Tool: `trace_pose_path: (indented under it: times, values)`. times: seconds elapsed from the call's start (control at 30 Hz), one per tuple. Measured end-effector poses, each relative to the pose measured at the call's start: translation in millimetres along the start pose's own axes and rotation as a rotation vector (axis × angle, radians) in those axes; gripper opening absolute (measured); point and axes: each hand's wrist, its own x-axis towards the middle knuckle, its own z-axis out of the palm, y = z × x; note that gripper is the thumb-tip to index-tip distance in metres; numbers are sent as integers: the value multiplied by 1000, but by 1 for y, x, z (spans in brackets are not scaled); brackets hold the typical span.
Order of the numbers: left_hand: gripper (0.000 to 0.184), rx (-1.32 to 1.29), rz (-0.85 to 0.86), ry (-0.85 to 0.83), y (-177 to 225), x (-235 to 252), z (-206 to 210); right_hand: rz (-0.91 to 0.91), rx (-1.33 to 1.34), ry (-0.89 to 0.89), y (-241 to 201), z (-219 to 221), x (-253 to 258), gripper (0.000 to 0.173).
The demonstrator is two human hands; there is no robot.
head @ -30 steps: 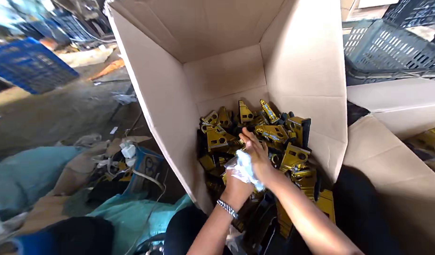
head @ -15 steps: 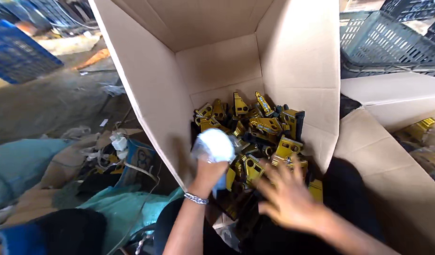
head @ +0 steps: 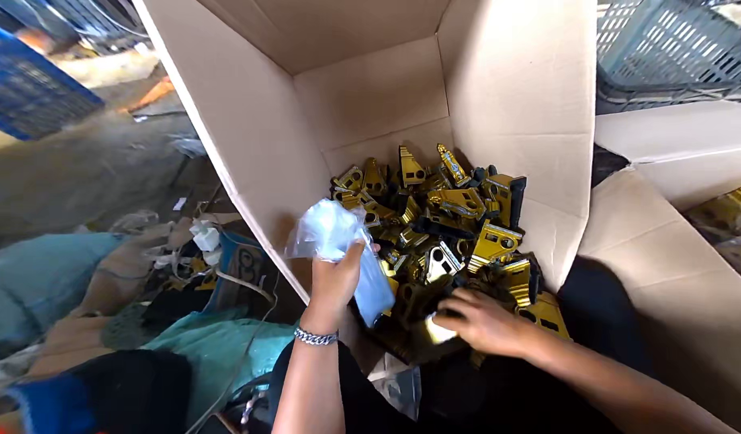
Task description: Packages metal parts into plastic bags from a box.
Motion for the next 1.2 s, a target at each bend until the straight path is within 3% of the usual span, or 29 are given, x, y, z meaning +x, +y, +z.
trace_pose_path:
  times: [0.07,0.2,0.27,0.33,0.4,0.43,0.5,0.57,0.63,0.67,0.7,0.77,0.8,0.83,0.9,0.93,1.0,1.07,1.13,1.2]
  values:
    - [30,11,-35,-73,-2,-2,1,166,21,69,13,-19,13,32]
    - [44,70,-29,-187,-8,-7,10,592,144,-8,49,-66,51,39]
    - [56,129,-52,-219,-10,-15,15,671,228,135,61,-80,59,36]
    - [61,190,66,-254,-20,-22,21,640,414,348,44,-91,61,43]
    - [54,228,226,-310,-28,-33,30,520,621,290,14,-89,59,54]
    - [54,216,227,-357,-26,-39,35,445,673,271,3,-83,56,45]
    - [59,130,125,-416,-17,-46,45,431,722,375,-1,-69,51,21]
    - [72,-68,-110,-461,-4,-46,55,505,844,443,2,-66,42,18]
    - [82,-150,-170,-486,-3,-45,53,517,973,403,-4,-64,37,22]
    - [79,-157,-186,-495,-3,-45,50,531,984,389,-7,-62,36,21]
    - [66,-162,-215,-496,-2,-44,49,558,961,397,-9,-59,37,17]
    - [25,-114,-254,-469,4,-40,48,584,932,385,-11,-53,37,13]
    - [17,-15,-184,-429,3,-36,46,563,942,368,-14,-51,35,11]
    - [20,146,-34,-359,-4,-32,41,537,988,354,-17,-47,33,12]
    - [41,388,293,-159,-25,-21,27,543,1159,376,-26,-38,29,25]
    - [45,387,315,-111,-28,-16,20,583,1220,438,-30,-34,31,30]
    - [33,122,53,-268,-12,-24,15,638,1177,521,-36,-30,37,36]
    - [29,-153,-174,-538,5,-45,22,504,976,390,-40,-34,44,34]
    - [32,-243,-204,-636,6,-51,28,352,796,233,-36,-49,47,42]
    - [36,-145,-112,-540,3,-43,21,405,716,234,-19,-72,45,38]
